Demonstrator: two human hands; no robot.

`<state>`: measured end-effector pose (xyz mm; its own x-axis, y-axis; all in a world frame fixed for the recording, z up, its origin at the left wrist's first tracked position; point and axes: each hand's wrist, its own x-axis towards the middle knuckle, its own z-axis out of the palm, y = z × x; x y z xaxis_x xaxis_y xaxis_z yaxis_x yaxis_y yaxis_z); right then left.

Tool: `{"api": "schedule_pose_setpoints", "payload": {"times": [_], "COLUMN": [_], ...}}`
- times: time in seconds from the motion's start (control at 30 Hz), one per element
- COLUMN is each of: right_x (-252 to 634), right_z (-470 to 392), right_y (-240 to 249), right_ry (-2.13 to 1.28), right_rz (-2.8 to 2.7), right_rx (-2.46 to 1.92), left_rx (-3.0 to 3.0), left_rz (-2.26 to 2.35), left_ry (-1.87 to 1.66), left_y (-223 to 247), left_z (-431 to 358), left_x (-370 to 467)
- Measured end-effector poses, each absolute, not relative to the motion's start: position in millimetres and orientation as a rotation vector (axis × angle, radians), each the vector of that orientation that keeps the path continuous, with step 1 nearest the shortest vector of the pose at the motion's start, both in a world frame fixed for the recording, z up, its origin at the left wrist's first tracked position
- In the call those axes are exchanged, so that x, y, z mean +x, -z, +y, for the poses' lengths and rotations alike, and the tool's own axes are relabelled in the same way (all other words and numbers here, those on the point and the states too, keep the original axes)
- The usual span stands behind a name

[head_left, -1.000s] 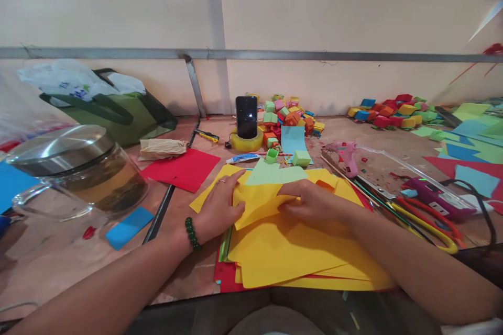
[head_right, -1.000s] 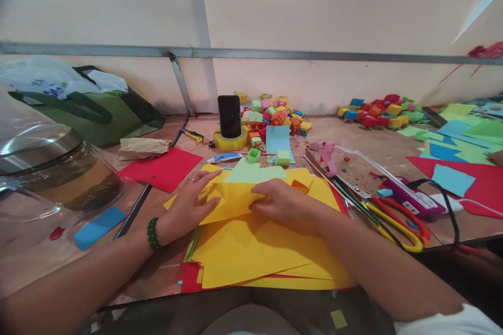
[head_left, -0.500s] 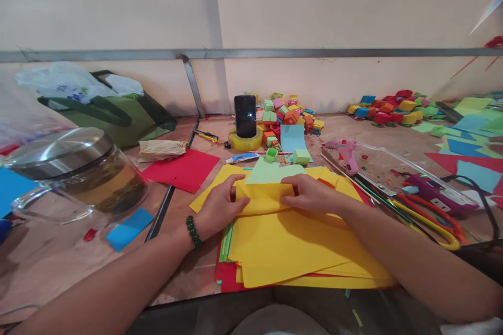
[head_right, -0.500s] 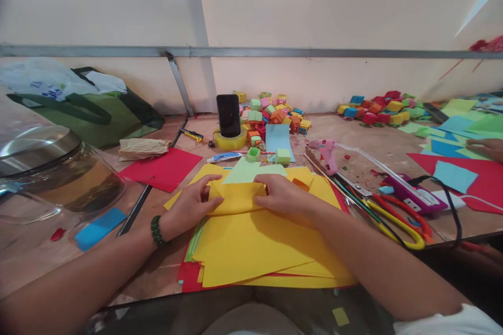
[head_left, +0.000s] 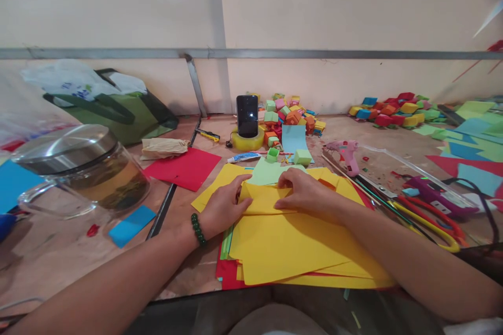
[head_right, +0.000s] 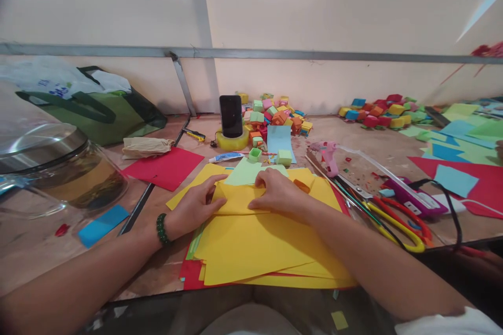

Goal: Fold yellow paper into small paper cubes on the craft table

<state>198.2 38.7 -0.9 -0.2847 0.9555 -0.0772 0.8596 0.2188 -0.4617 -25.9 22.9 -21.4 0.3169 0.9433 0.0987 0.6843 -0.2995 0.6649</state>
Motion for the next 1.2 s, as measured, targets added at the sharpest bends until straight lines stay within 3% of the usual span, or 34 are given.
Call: {"api": "schedule_pose_setpoints", "payload": {"times": [0.27,0.5,0.73,0.93,1.2], "right_x": [205.5,208.2,207.1,207.7,205.7], "right_z": [46.4,43.7,38.5,37.8,38.4], "right_y": [16.4,12.3,7.8,9.0,15.9], "right_ry": [-0.873,-0.933,-0.854,-1.129,-1.166], "right_rz": [-2.149,-2.003,-1.926,-1.637,-1.49], "right_rx": [-1.587,-1.238,-1.206,-1.185,-1.153], "left_rx": [2.12,1.76,1.156,1.087,0.987], "left_rz": [1.427,1.353,0.972,1.019,1.027], "left_ry": [-0.628,-1.237,-1.11,-1.177,-1.226], "left_y": [21.5,26.0,19.5,17.3,13.1], "left_z": [20.6,29.7,28.1,25.8,25.1], "left_x": [-26.4,-29.7,-25.3,-24.5,-25.3]}}
